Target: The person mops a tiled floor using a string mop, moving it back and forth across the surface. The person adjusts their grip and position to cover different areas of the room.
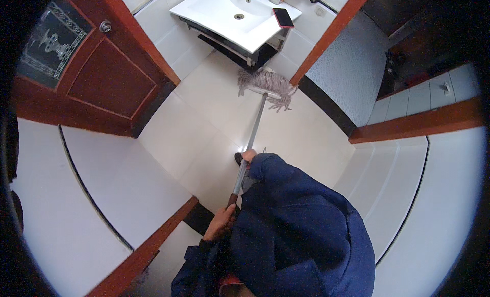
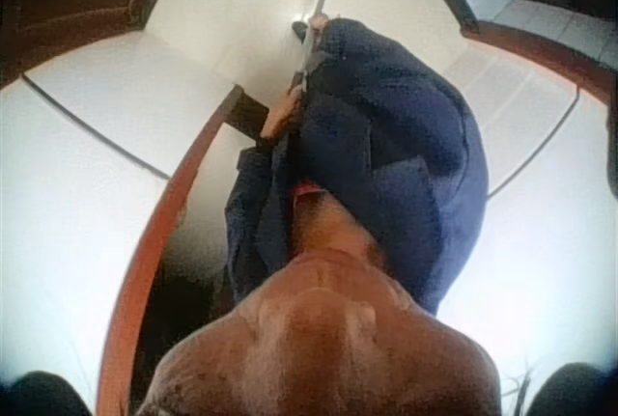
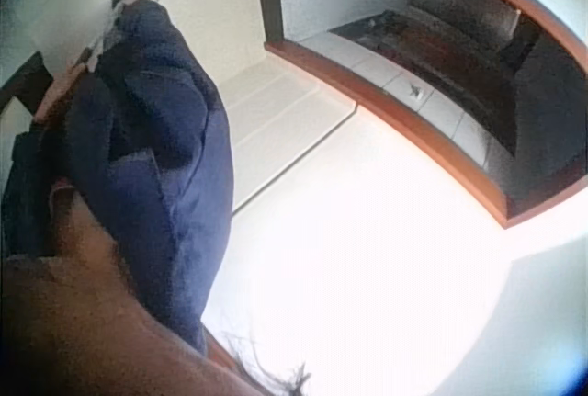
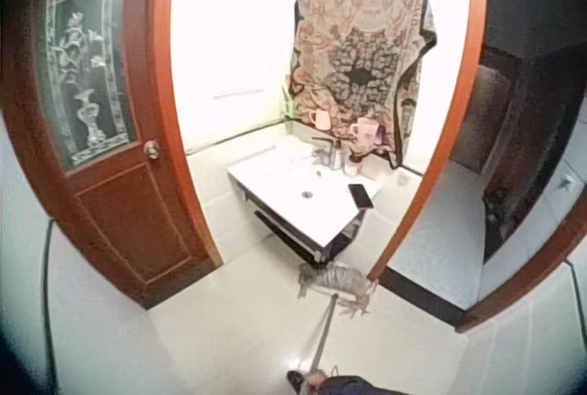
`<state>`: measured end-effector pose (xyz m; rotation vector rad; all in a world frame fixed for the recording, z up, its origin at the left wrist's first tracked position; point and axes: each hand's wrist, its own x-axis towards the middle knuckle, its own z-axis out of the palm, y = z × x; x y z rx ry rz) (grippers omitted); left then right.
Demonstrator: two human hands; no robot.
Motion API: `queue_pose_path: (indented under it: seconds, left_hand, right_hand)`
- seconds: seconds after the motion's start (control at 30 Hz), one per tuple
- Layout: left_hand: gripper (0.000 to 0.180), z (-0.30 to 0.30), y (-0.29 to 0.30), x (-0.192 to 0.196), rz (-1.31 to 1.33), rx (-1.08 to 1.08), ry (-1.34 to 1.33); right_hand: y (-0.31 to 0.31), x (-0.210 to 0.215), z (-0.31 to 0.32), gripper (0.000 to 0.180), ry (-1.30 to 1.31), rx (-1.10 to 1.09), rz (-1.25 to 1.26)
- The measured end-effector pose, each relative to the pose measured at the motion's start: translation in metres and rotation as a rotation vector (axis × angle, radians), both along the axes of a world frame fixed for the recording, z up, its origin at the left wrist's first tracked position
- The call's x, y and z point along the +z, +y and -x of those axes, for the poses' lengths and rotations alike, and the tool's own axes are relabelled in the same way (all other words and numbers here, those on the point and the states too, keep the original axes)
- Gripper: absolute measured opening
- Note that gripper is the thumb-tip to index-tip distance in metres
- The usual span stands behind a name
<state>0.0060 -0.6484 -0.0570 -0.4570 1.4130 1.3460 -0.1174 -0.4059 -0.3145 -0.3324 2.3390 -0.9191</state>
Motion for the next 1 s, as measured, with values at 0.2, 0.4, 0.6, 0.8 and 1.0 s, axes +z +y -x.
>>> queue_pose_path:
  seconds: [0.2,0.4,0.6,0.8,1.0]
  left_hand:
    - [0.030,-0.143,-0.121,0.050,0.186,-0.058,-0.004]
    - [0.030,-0.244,-0.221,0.147,0.361,-0.048,-0.198]
    - [0.023,-0.239,-0.260,0.198,0.435,0.095,-0.417]
    - [0.021,-0.195,-0.228,0.170,0.437,0.105,-0.411]
    - [0.026,-0.115,-0.178,0.144,0.546,0.012,-0.312]
  right_hand:
    - [-0.134,-0.013,-0.152,0.043,0.285,0.399,0.112]
    - [-0.249,0.050,-0.264,0.018,-1.036,0.067,0.606]
    - [-0.317,0.039,-0.316,0.020,-1.514,-0.501,0.817]
    - [-0.278,0.026,-0.289,0.019,-1.544,-0.788,0.906]
    - [-0.206,0.033,-0.200,0.020,-1.512,-0.796,1.076]
